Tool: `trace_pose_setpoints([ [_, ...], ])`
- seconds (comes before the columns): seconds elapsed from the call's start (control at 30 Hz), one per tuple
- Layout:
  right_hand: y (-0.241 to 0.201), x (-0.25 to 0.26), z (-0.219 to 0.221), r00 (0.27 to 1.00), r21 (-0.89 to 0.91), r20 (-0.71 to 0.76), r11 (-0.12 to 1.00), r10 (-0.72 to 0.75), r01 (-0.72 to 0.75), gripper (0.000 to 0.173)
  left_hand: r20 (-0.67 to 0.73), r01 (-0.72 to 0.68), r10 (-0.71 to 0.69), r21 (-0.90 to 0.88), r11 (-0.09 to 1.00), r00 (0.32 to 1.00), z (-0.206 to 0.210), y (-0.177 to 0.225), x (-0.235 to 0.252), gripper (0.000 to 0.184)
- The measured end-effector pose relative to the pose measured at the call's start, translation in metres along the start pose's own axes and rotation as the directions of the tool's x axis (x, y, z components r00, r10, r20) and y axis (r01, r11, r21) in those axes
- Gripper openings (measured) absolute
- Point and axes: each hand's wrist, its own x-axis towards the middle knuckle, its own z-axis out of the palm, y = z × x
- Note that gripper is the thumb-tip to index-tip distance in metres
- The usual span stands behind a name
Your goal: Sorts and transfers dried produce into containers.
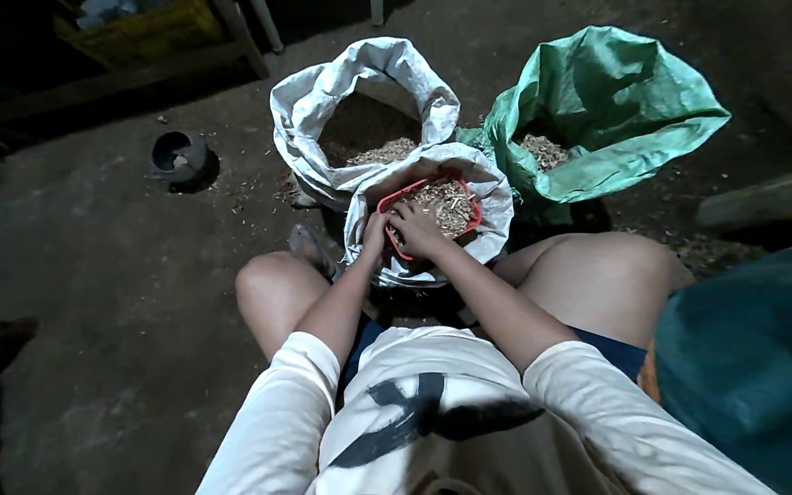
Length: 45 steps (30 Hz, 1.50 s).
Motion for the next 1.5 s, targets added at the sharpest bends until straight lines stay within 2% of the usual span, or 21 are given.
trace_pose_setpoints([
  [0.13,0.002,0.000,0.010,1.000,-0.101,0.020,0.995,0.013,-0.011,0.072,0.008,-0.073,0.073,0.071,0.995,0.997,-0.001,-0.011,0.003,0.051],
  [0.23,0.005,-0.002,0.006,0.999,-0.160,-0.024,0.987,-0.022,0.018,0.061,0.001,-0.110,0.110,0.019,0.994,0.994,0.006,-0.006,0.001,0.048],
  [0.33,0.015,-0.004,-0.003,0.997,-0.120,-0.071,0.992,-0.041,0.032,0.062,0.031,-0.056,0.055,0.035,0.998,0.998,0.006,0.000,-0.001,0.053],
  [0.4,0.021,-0.004,-0.012,0.997,-0.095,-0.082,0.995,0.002,-0.010,0.063,0.035,-0.035,0.034,0.037,0.999,0.999,0.005,0.001,0.000,0.056],
  [0.53,0.030,-0.012,-0.039,0.985,0.087,-0.166,0.996,0.047,-0.033,0.061,0.037,-0.040,0.039,0.024,0.999,0.999,0.004,0.001,0.002,0.053],
  [0.6,0.026,-0.019,-0.057,0.984,0.112,-0.170,0.993,0.060,-0.041,0.063,0.032,-0.039,0.038,0.036,0.999,0.999,0.002,0.003,0.000,0.052],
  [0.73,0.014,-0.021,-0.062,0.992,-0.062,-0.127,0.998,-0.016,0.008,0.063,0.005,-0.036,0.036,0.004,0.999,0.999,0.003,0.004,0.006,0.047],
  [0.83,0.001,-0.010,-0.040,0.993,-0.138,-0.020,0.984,-0.113,0.109,0.062,0.021,-0.043,0.042,0.019,0.999,0.999,0.003,0.004,0.004,0.049],
  [0.87,-0.001,-0.006,-0.030,0.992,-0.162,0.024,0.978,-0.126,0.128,0.057,0.023,-0.058,0.057,0.022,0.998,0.998,0.003,0.006,0.003,0.048],
  [0.93,-0.005,-0.001,-0.010,0.990,-0.210,0.094,0.970,-0.102,0.120,0.036,0.018,-0.105,0.104,0.012,0.994,0.994,0.004,0.004,0.006,0.043],
  [0.97,-0.006,0.001,-0.002,0.990,-0.234,0.106,0.966,-0.090,0.113,0.032,0.012,-0.120,0.120,0.023,0.993,0.993,0.004,0.001,0.007,0.043],
  [1.07,-0.007,0.003,0.010,0.993,-0.301,0.086,0.949,-0.076,0.098,0.023,0.004,-0.160,0.160,0.084,0.984,0.987,0.001,-0.007,0.009,0.044],
  [1.27,-0.012,0.003,0.009,0.999,-0.370,0.052,0.929,0.012,0.008,0.025,0.065,-0.186,0.180,0.105,0.977,0.982,0.005,0.002,0.003,0.045],
  [1.4,-0.007,0.007,0.009,0.998,-0.417,0.058,0.908,-0.016,0.039,0.023,0.061,-0.163,0.160,0.049,0.985,0.985,0.006,0.000,0.005,0.047],
  [1.5,-0.003,0.007,-0.001,0.997,-0.386,0.036,0.919,-0.066,0.075,0.023,0.062,-0.137,0.136,0.010,0.991,0.989,0.008,0.005,0.003,0.047],
])
